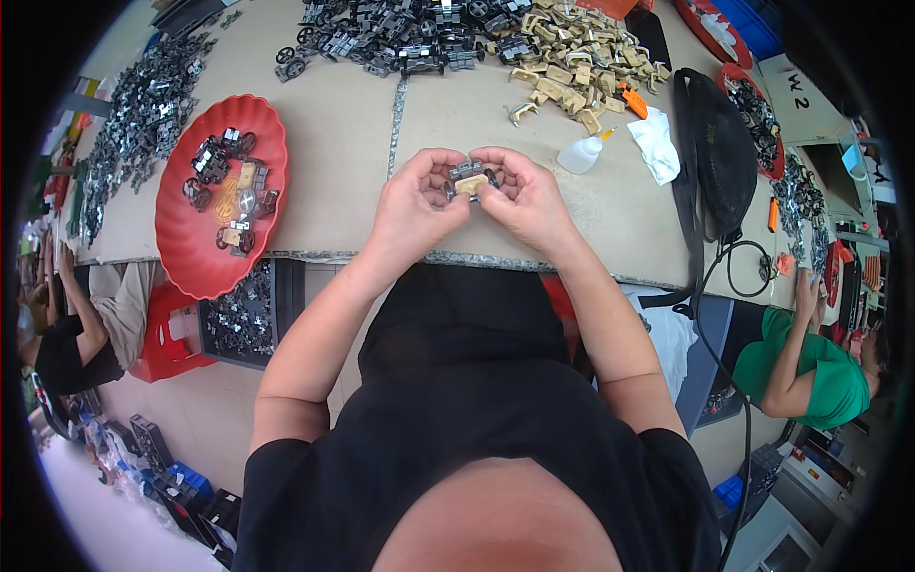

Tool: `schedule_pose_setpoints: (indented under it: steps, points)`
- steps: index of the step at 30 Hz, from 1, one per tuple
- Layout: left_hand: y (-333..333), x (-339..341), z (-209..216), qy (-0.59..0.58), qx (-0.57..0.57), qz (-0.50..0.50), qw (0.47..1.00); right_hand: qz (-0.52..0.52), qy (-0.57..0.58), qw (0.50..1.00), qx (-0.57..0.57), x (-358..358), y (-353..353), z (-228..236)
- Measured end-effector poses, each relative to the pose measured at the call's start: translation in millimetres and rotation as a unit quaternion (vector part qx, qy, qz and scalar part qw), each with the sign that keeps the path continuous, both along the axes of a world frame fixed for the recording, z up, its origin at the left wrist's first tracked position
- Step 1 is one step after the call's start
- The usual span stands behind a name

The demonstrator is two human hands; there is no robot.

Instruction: Applying glue and assembling small plastic or rubber components at a workbench.

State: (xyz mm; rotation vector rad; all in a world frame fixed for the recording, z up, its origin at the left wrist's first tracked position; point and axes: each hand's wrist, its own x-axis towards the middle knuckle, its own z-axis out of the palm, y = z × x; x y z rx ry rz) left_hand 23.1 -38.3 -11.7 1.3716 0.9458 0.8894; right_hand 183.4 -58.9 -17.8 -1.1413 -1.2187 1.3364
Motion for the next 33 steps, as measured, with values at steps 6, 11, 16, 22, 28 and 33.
schedule_pose_setpoints:
  steps: [6, 11, 16, 22, 28, 33]
  points:
    - [-2, 5, -4, -0.020, 0.008, 0.028, 0.999, 0.013, -0.007, 1.000, -0.008, 2, -2, 4]
    - [-2, 4, -6, -0.019, 0.008, 0.018, 1.000, 0.013, -0.001, 1.000, -0.013, 2, -2, 3]
    - [-4, 10, -1, -0.099, -0.012, 0.033, 0.994, -0.061, 0.057, 0.996, 0.024, -4, 1, 0]
    - [-5, 11, 10, -0.115, -0.052, 0.027, 0.992, -0.031, 0.094, 0.995, -0.002, 0, 4, -6]
    - [3, 15, 9, -0.072, -0.058, 0.027, 0.995, -0.023, 0.050, 0.998, 0.026, 2, 3, -3]
    - [5, 16, 11, -0.092, -0.086, 0.021, 0.992, -0.020, 0.055, 0.998, 0.003, 0, 3, 2]
